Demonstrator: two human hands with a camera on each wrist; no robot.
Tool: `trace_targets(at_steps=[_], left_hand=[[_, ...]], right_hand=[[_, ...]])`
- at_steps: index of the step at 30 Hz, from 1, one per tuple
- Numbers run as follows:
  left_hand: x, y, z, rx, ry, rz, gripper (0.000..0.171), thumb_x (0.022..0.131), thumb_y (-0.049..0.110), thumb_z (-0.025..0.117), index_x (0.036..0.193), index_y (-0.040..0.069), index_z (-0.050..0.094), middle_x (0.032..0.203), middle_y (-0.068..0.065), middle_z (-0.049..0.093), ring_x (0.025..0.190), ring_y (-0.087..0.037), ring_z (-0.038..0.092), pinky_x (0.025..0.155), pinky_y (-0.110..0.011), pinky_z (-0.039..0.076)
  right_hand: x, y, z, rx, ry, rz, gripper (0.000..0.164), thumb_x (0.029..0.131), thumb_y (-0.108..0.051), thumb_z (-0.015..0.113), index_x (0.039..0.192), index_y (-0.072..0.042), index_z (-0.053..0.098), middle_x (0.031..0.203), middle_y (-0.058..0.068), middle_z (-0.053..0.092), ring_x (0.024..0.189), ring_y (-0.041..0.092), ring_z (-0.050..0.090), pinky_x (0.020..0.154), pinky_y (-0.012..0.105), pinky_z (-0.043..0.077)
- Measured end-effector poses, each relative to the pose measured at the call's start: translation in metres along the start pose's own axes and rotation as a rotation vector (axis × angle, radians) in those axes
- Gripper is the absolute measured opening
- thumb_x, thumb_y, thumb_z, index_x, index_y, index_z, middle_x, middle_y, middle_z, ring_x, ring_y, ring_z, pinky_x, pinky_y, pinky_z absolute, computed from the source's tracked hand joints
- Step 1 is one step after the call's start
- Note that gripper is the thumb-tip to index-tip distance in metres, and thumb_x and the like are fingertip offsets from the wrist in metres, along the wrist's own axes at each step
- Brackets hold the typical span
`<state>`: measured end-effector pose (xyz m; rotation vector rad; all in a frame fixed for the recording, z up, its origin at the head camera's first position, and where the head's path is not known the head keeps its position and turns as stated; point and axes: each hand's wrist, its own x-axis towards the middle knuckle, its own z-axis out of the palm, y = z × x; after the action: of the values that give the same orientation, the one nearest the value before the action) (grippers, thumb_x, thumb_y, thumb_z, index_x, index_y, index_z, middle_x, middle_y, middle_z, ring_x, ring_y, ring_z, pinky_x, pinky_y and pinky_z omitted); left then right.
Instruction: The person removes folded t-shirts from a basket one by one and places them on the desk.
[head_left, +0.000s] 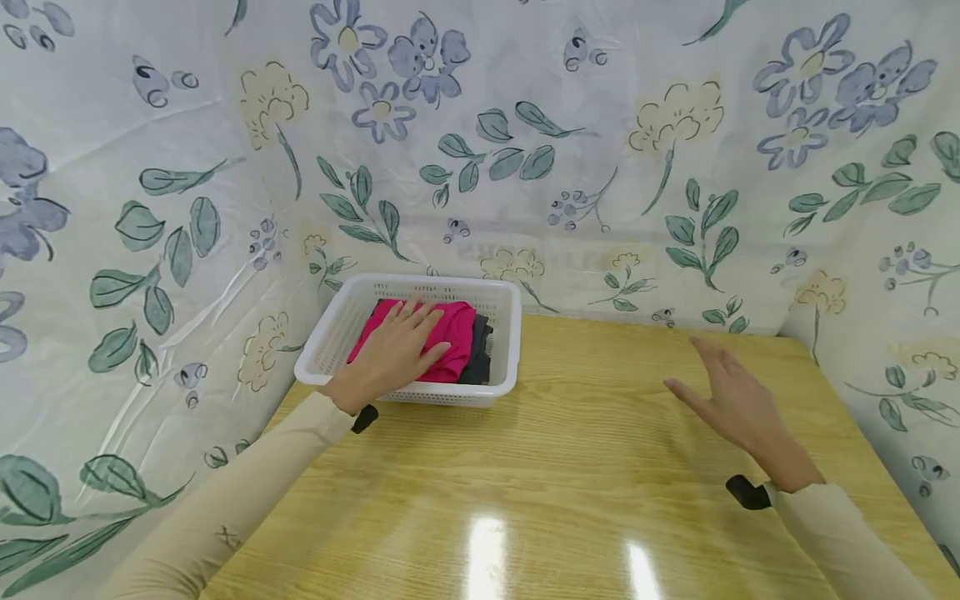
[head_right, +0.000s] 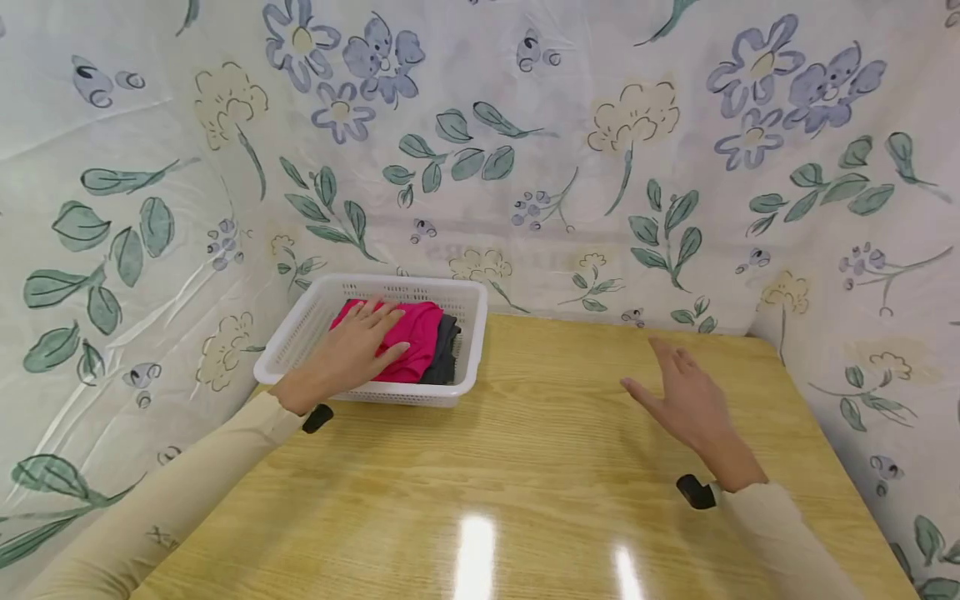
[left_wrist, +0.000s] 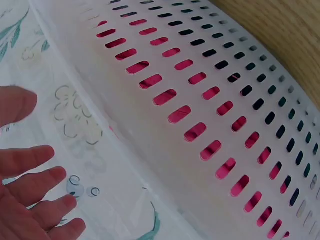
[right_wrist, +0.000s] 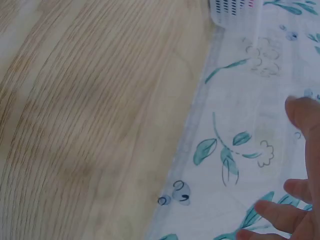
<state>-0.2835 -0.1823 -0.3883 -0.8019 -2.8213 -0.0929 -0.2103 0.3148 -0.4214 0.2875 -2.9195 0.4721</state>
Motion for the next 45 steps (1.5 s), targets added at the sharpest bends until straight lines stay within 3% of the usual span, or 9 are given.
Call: trace_targets(at_steps=[5,9,18,28,36,45], left_hand=[[0.002,-0.002,0.001,-0.071,0.097,-0.019,0.043,0.102,0.025,0.065,0.134,-0.003,0.062,0.134,-0.023,0.063,0.13,-0.041,0.055,0.107,-0.053,0.045],[0.002,-0.006,0.002,-0.123,0.139,-0.05,0.034,0.101,0.022,0.065,0.125,-0.002,0.066,0.118,-0.018,0.071,0.113,-0.036,0.065,0.093,-0.05,0.055],[0.004,-0.019,0.004,-0.194,0.138,-0.119,0.031,0.101,0.02,0.064,0.122,-0.001,0.068,0.104,-0.016,0.073,0.098,-0.033,0.067,0.083,-0.049,0.057],[0.004,-0.037,0.005,-0.307,0.095,-0.189,0.028,0.101,0.017,0.063,0.119,-0.004,0.068,0.106,-0.018,0.072,0.088,-0.031,0.065,0.081,-0.048,0.055],[0.0,-0.048,0.002,-0.383,0.077,-0.225,0.024,0.101,0.014,0.062,0.114,-0.004,0.068,0.102,-0.018,0.073,0.094,-0.034,0.069,0.08,-0.049,0.056],[-0.002,-0.06,0.003,-0.367,0.07,-0.252,0.022,0.1,0.014,0.062,0.111,-0.004,0.068,0.101,-0.019,0.073,0.097,-0.036,0.069,0.082,-0.051,0.055]], right_hand=[[0.005,-0.006,0.003,0.015,0.059,0.0,0.074,0.102,-0.056,0.057,0.151,-0.002,0.046,0.132,0.026,0.063,0.107,0.046,0.064,0.075,0.06,0.053],[0.011,-0.01,0.006,0.03,0.082,-0.02,0.063,0.102,-0.052,0.059,0.141,-0.002,0.057,0.115,0.022,0.071,0.094,0.037,0.068,0.069,0.053,0.055],[0.024,-0.022,0.012,0.058,0.101,-0.055,0.056,0.102,-0.048,0.062,0.135,-0.003,0.063,0.106,0.018,0.072,0.084,0.032,0.068,0.066,0.048,0.054],[0.04,-0.042,0.029,0.116,0.103,-0.077,0.051,0.101,-0.043,0.065,0.135,-0.005,0.064,0.102,0.013,0.073,0.076,0.022,0.066,0.064,0.043,0.053],[0.054,-0.063,0.038,0.171,0.091,-0.097,0.051,0.102,-0.043,0.065,0.135,-0.005,0.064,0.102,0.01,0.074,0.077,0.021,0.067,0.066,0.043,0.055],[0.07,-0.09,0.047,0.234,0.083,-0.129,0.05,0.101,-0.046,0.064,0.134,-0.007,0.066,0.1,0.007,0.074,0.075,0.018,0.065,0.067,0.041,0.054]])
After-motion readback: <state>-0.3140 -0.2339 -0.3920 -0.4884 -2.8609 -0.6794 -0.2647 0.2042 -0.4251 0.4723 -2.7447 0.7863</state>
